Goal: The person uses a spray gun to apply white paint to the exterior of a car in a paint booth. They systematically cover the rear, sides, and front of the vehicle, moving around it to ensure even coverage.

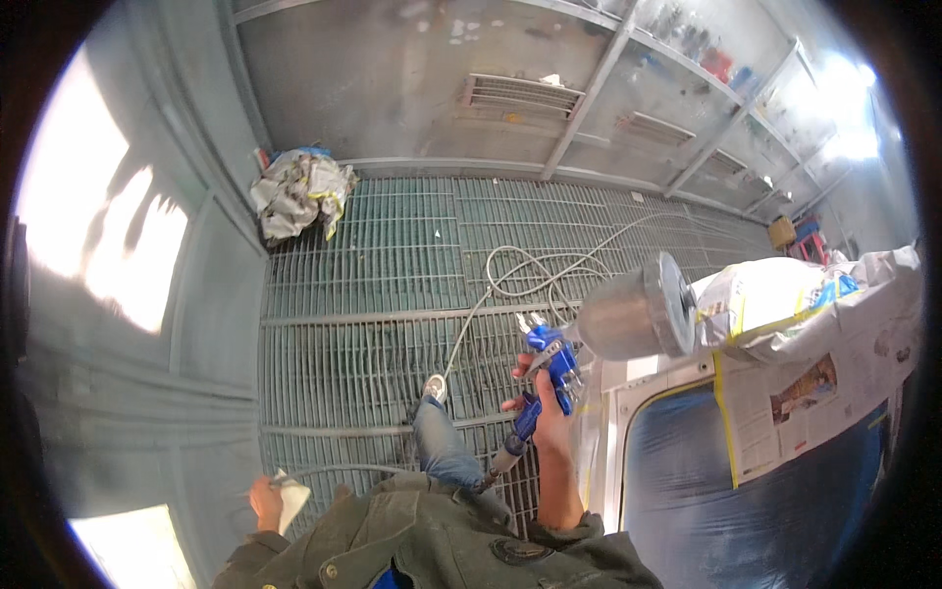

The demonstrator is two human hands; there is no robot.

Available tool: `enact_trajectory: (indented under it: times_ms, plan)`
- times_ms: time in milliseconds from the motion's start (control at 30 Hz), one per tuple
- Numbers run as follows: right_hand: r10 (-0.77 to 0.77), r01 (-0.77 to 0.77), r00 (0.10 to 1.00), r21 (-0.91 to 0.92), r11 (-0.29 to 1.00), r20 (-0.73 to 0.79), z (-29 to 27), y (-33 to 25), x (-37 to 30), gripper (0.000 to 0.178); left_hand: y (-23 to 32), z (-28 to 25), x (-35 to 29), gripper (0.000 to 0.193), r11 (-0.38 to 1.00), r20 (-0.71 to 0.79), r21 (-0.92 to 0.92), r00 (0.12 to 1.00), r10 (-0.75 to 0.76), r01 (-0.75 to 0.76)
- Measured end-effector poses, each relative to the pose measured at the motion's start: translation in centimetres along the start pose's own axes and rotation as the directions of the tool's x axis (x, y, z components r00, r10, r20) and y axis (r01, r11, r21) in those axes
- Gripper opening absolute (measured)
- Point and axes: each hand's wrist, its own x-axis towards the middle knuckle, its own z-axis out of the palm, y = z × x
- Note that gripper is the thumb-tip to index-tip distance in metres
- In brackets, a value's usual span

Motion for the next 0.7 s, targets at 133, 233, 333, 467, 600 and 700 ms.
enact_trajectory:
  times_ms: [133, 233, 333, 467, 600, 700]
  plan:
    - [0.008, -0.01, 0.999, 0.042, 0.999, 0.045, 2.4, -1.9, 13.0, 0.038, 6.3, 0.7, 5.9, 0.023, 0.995, 0.114, 0.059, 0.99, -0.082, 0.076]
    - [0.093, -0.093, 0.996, -0.024, 0.995, -0.017, 3.7, -3.7, 21.2, 0.033, 10.0, 1.1, 12.5, 0.025, 0.983, -0.078, -0.04, 0.982, 0.174, -0.178]
    - [-0.014, 0.016, 1.0, -0.07, 0.997, 0.025, 8.2, -5.0, 28.1, 0.037, 13.0, 2.6, 19.4, 0.022, 0.952, -0.094, -0.26, 0.986, 0.141, -0.16]
    - [-0.105, 0.102, 0.993, 0.063, 0.993, 0.047, 10.1, -2.3, 36.8, 0.043, 22.9, -1.6, 29.8, 0.04, 0.94, 0.318, -0.307, 0.947, -0.048, 0.15]
    - [-0.125, 0.13, 0.99, 0.078, 0.988, -0.063, 11.4, -1.0, 43.5, 0.058, 30.1, -2.1, 43.5, 0.038, 0.991, 0.369, -0.131, 0.926, 0.085, -0.039]
    - [-0.142, 0.153, 0.979, 0.065, 0.986, -0.148, 13.2, -2.3, 47.5, 0.063, 35.0, -3.0, 53.7, 0.037, 0.986, 0.353, -0.061, 0.92, 0.169, -0.158]
